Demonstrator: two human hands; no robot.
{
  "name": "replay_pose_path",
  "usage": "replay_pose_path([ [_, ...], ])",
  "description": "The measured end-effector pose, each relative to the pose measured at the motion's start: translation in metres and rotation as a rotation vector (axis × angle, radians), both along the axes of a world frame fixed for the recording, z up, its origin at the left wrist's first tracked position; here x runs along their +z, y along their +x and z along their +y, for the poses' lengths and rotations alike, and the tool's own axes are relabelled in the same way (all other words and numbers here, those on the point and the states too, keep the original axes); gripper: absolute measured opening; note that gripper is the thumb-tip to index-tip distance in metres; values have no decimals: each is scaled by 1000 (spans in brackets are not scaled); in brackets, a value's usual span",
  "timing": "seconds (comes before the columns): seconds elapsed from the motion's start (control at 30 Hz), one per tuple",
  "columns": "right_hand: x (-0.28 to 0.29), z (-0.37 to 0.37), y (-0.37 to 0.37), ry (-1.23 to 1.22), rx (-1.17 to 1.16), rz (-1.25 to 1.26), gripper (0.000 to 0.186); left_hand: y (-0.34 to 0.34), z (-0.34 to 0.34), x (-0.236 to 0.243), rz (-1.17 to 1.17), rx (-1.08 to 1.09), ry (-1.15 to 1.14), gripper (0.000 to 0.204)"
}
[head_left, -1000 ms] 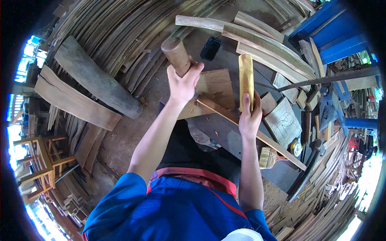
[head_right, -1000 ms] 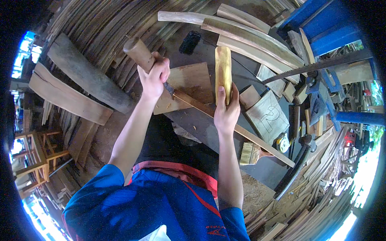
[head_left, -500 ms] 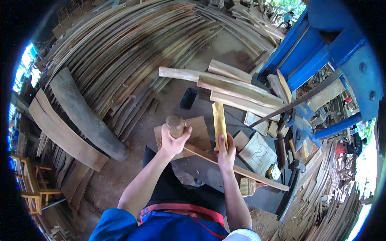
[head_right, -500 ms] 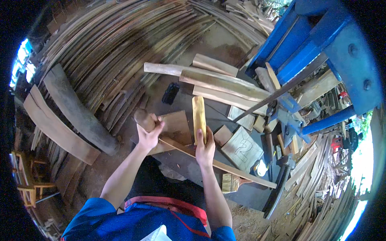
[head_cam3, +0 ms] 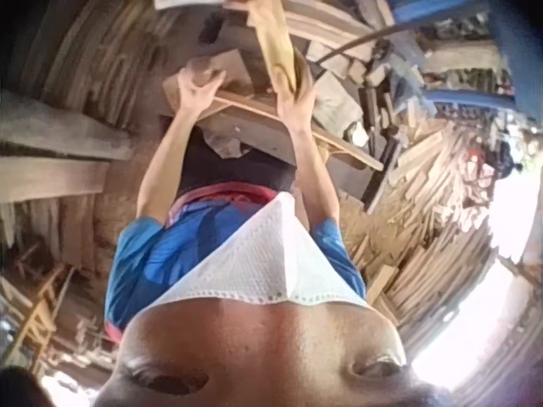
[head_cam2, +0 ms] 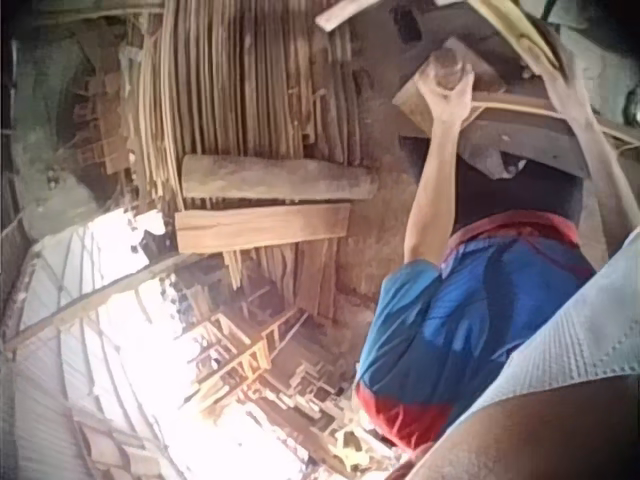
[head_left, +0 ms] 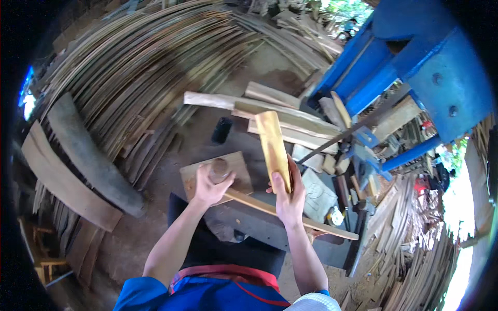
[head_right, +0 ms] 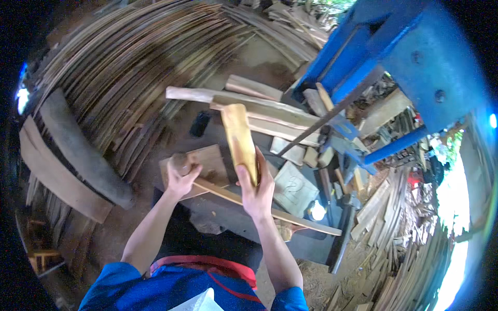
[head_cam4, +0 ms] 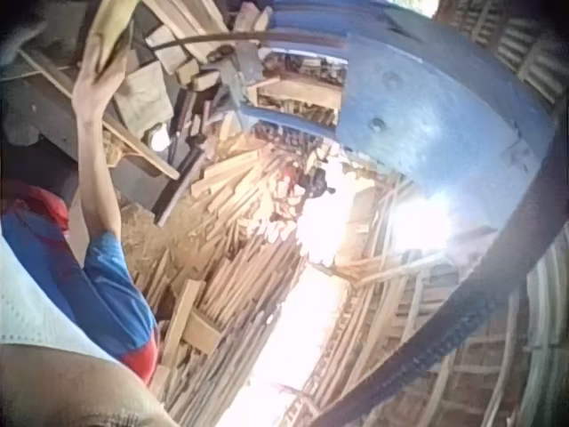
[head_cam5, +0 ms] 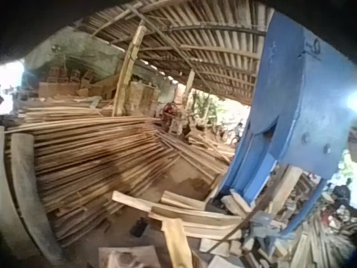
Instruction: Using a chisel and a wooden mallet to carve or shape a piece of wood on a workbench.
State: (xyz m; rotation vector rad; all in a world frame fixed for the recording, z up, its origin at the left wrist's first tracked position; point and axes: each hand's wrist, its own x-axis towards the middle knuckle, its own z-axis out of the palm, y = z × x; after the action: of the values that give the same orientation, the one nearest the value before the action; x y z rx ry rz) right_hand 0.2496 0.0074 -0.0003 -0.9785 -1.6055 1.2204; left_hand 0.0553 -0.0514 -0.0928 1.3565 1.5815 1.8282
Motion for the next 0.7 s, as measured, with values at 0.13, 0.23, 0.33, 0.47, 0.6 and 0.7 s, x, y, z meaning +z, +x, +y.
replay_pose_path([
  [0.13,62,-9,15,654,63,-350,74,6,-4,21,-250,-38,6,9],
  [0.23,88,-17,14,729,285,-617,54,9,-1,4,-428,-167,256,21],
  [0.33,110,-30,14,685,334,-669,55,7,-8,-14,-437,-157,154,38],
  [0.47,125,-49,8,606,311,-324,59,1,-1,-54,-726,-219,28,46],
  [0.6,116,-34,-3,673,483,-736,64,-13,-2,-77,-49,-83,211,45],
  [0.7,136,-40,-7,772,377,-443,56,-13,2,-69,-274,-163,121,40],
])
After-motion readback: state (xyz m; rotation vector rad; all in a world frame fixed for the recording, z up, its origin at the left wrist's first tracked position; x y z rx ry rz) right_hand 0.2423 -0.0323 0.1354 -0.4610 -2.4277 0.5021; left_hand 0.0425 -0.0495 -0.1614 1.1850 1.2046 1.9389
